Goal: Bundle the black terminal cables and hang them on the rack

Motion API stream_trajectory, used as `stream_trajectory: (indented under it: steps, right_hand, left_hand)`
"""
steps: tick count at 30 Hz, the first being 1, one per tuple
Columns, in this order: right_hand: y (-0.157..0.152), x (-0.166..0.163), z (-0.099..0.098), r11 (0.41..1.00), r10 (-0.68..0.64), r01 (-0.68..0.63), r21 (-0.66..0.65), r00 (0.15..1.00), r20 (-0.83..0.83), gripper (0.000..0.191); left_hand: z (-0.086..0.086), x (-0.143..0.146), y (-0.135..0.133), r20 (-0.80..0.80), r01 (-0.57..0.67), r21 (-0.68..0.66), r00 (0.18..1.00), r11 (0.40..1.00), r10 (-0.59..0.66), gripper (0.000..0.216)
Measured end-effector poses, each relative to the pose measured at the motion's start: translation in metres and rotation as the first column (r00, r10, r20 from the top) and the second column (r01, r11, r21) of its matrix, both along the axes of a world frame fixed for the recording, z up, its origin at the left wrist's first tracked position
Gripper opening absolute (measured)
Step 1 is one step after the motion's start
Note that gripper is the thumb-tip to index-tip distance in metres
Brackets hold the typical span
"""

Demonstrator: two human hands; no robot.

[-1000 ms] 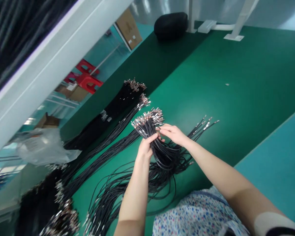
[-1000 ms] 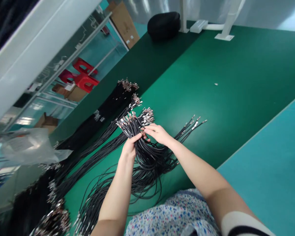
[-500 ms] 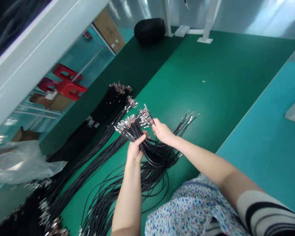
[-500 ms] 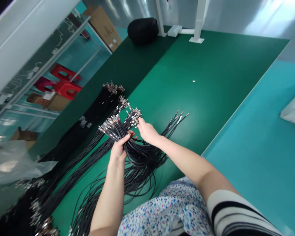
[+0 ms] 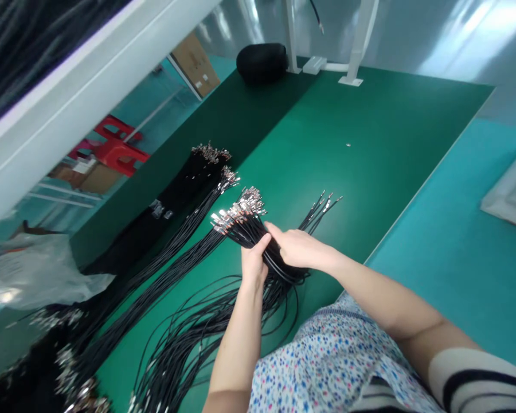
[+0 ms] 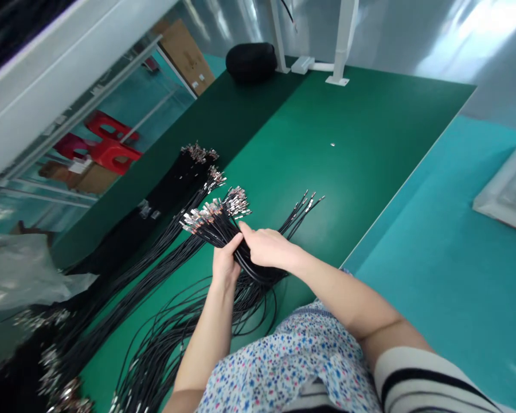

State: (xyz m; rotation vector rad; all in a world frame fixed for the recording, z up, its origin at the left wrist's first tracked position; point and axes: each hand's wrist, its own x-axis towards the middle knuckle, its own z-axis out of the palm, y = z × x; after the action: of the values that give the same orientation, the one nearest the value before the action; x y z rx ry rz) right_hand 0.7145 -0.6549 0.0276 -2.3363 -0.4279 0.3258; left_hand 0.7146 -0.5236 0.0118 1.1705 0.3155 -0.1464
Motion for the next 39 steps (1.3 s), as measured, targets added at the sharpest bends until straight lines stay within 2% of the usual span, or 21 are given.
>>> stream_trajectory:
  steps: [2, 3, 4, 6, 8, 10, 12, 15, 19, 21, 22, 23, 24, 25, 26, 28, 31, 34, 37, 39]
  right_hand:
    - [-0.020, 0.006, -0.026, 0.976, -0.184, 0.200, 0.091, 0.970, -0.158, 0.052]
    - [-0.032, 0.010, -0.041, 0.939, -0.312, 0.338, 0.068, 0.916, -0.254, 0.042]
    - [-0.044, 0.015, -0.056, 0.879, -0.457, 0.476, -0.025, 0.828, -0.325, 0.033]
    - [-0.066, 0.024, -0.084, 0.772, -0.631, 0.598, -0.213, 0.688, -0.358, 0.033]
    - [-0.079, 0.031, -0.104, 0.709, -0.705, 0.639, -0.299, 0.618, -0.348, 0.040]
    - [-0.082, 0.035, -0.114, 0.675, -0.735, 0.670, -0.308, 0.579, -0.353, 0.038]
    - [-0.079, 0.036, -0.117, 0.664, -0.742, 0.687, -0.295, 0.559, -0.370, 0.028]
    - [-0.076, 0.032, -0.116, 0.651, -0.747, 0.708, -0.272, 0.534, -0.397, 0.016]
    - [-0.075, 0.016, -0.099, 0.601, -0.775, 0.778, -0.185, 0.510, -0.373, 0.013]
    - [-0.067, 0.003, -0.079, 0.586, -0.773, 0.810, -0.032, 0.546, -0.324, 0.016]
    - [-0.060, -0.004, -0.065, 0.598, -0.757, 0.797, 0.089, 0.597, -0.265, 0.017]
    - [-0.051, -0.012, -0.050, 0.637, -0.722, 0.741, 0.215, 0.670, -0.170, 0.019]
    - [-0.040, -0.019, -0.035, 0.703, -0.660, 0.634, 0.322, 0.751, -0.038, 0.020]
    - [-0.029, -0.026, -0.019, 0.782, -0.567, 0.489, 0.388, 0.816, 0.114, 0.023]
    - [-0.018, -0.032, -0.005, 0.856, -0.451, 0.333, 0.396, 0.855, 0.255, 0.025]
    - [0.000, -0.040, 0.018, 0.944, -0.235, 0.098, 0.315, 0.869, 0.435, 0.029]
    - [0.012, -0.040, 0.036, 0.981, -0.039, -0.063, 0.183, 0.860, 0.509, 0.031]
    - [0.011, -0.034, 0.043, 0.996, 0.086, -0.089, -0.014, 0.896, 0.435, 0.029]
    - [0.007, -0.029, 0.048, 0.978, 0.106, -0.040, -0.207, 0.941, 0.320, 0.025]
    - [0.006, -0.028, 0.049, 0.960, 0.100, -0.017, -0.281, 0.954, 0.282, 0.024]
  left_hand:
    - [0.005, 0.000, 0.006, 0.008, 0.078, -0.009, 0.997, 0.997, -0.078, 0.020]
    - [0.008, -0.001, 0.009, 0.012, 0.128, -0.024, 0.992, 0.991, -0.128, 0.019]
    - [0.011, -0.001, 0.012, 0.021, 0.173, -0.040, 0.985, 0.984, -0.173, 0.018]
    - [0.014, -0.004, 0.018, 0.049, 0.243, -0.062, 0.970, 0.968, -0.240, 0.020]
    - [0.015, -0.007, 0.021, 0.076, 0.292, -0.062, 0.955, 0.954, -0.287, 0.026]
    - [0.014, -0.010, 0.023, 0.085, 0.334, -0.057, 0.941, 0.941, -0.329, 0.031]
    - [0.015, -0.013, 0.025, 0.074, 0.354, -0.047, 0.934, 0.934, -0.350, 0.029]
    - [0.020, -0.016, 0.029, 0.067, 0.305, -0.028, 0.951, 0.952, -0.302, 0.023]
    - [0.029, -0.018, 0.033, 0.053, 0.264, -0.007, 0.963, 0.965, -0.263, 0.022]
    - [0.033, -0.019, 0.034, 0.030, 0.282, 0.032, 0.959, 0.959, -0.283, 0.021]
    - [0.035, -0.020, 0.034, 0.019, 0.302, 0.055, 0.953, 0.952, -0.303, 0.021]
    - [0.038, -0.020, 0.034, 0.009, 0.329, 0.076, 0.944, 0.941, -0.331, 0.022]
    - [0.040, -0.021, 0.034, 0.006, 0.355, 0.091, 0.934, 0.930, -0.357, 0.023]
    - [0.043, -0.023, 0.034, 0.018, 0.373, 0.104, 0.926, 0.922, -0.377, 0.025]
    - [0.045, -0.025, 0.034, 0.041, 0.385, 0.116, 0.919, 0.916, -0.392, 0.028]
    - [0.047, -0.030, 0.036, 0.097, 0.372, 0.136, 0.917, 0.918, -0.386, 0.036]
    - [0.044, -0.038, 0.037, 0.117, 0.292, 0.148, 0.944, 0.945, -0.310, 0.039]
    - [0.035, -0.041, 0.032, 0.110, 0.171, 0.130, 0.976, 0.977, -0.186, 0.035]
    - [0.027, -0.039, 0.023, 0.123, 0.109, 0.116, 0.985, 0.987, -0.123, 0.039]
    - [0.024, -0.038, 0.018, 0.144, 0.065, 0.108, 0.986, 0.992, -0.081, 0.039]
